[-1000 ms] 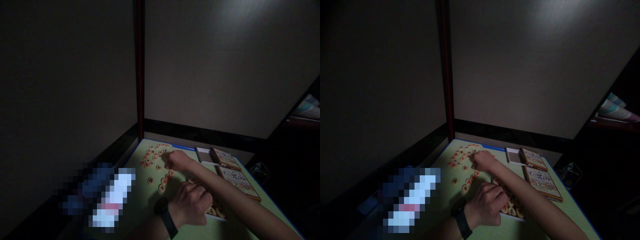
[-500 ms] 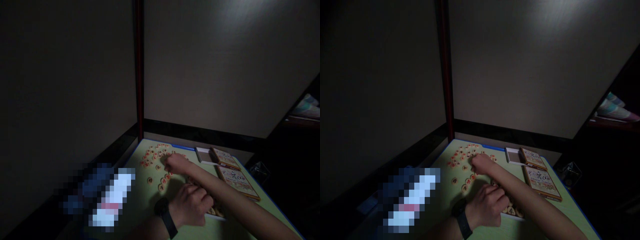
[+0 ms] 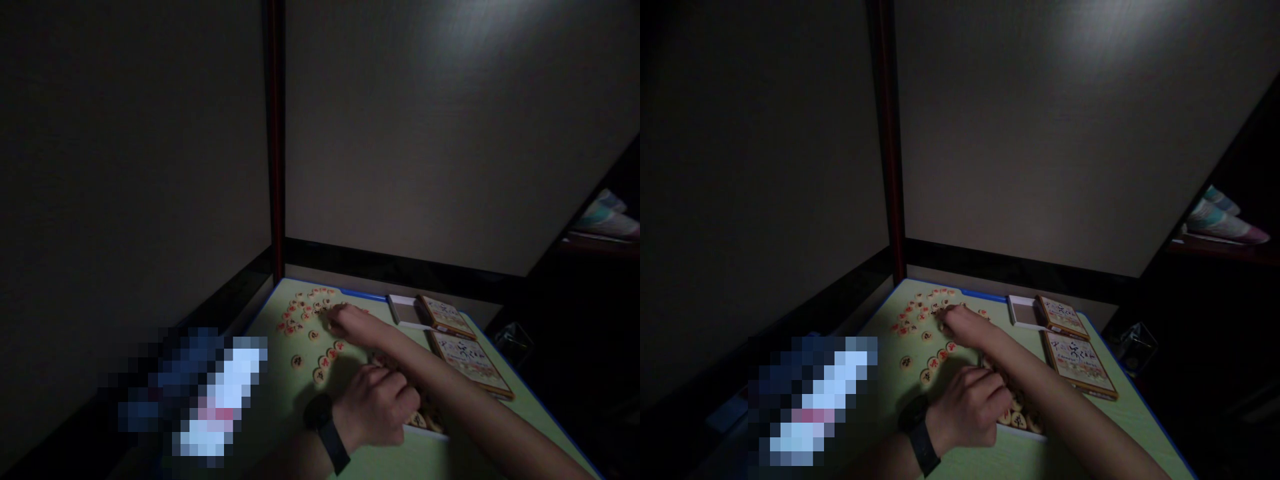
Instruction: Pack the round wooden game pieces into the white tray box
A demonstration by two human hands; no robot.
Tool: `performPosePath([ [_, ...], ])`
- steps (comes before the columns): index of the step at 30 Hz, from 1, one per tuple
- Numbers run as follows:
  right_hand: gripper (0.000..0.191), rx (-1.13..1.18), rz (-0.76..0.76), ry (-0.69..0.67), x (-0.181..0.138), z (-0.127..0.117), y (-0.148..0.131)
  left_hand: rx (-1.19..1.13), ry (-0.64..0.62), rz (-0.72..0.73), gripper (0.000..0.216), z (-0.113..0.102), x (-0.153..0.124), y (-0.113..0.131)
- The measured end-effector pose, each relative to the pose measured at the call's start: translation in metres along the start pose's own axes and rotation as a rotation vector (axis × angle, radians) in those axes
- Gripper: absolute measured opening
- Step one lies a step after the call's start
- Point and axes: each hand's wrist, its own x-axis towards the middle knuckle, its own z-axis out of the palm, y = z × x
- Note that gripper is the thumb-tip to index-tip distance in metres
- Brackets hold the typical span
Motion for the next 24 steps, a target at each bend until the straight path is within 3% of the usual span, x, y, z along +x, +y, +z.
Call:
performPosePath([
  [3,0.018,0.130,0.018,0.168,-0.032,-0.012,0.017,0.030,0.072,-0.043,0.011,-0.003,-0.001,-0.004],
  [7,0.019,0.259,0.082,0.293,-0.101,-0.020,0.031,0.023,0.164,-0.146,0.022,-0.007,0.001,-0.012],
  [13,0.018,0.468,0.255,0.241,-0.187,0.005,0.003,-0.017,0.252,-0.302,0.027,-0.007,0.003,-0.024],
  [19,0.013,0.518,0.203,0.296,-0.203,0.035,-0.009,-0.027,0.168,-0.329,0.028,-0.005,-0.002,-0.029],
  [24,0.012,0.526,0.150,0.347,-0.201,0.040,-0.006,-0.024,0.084,-0.346,0.027,-0.001,-0.006,-0.031],
])
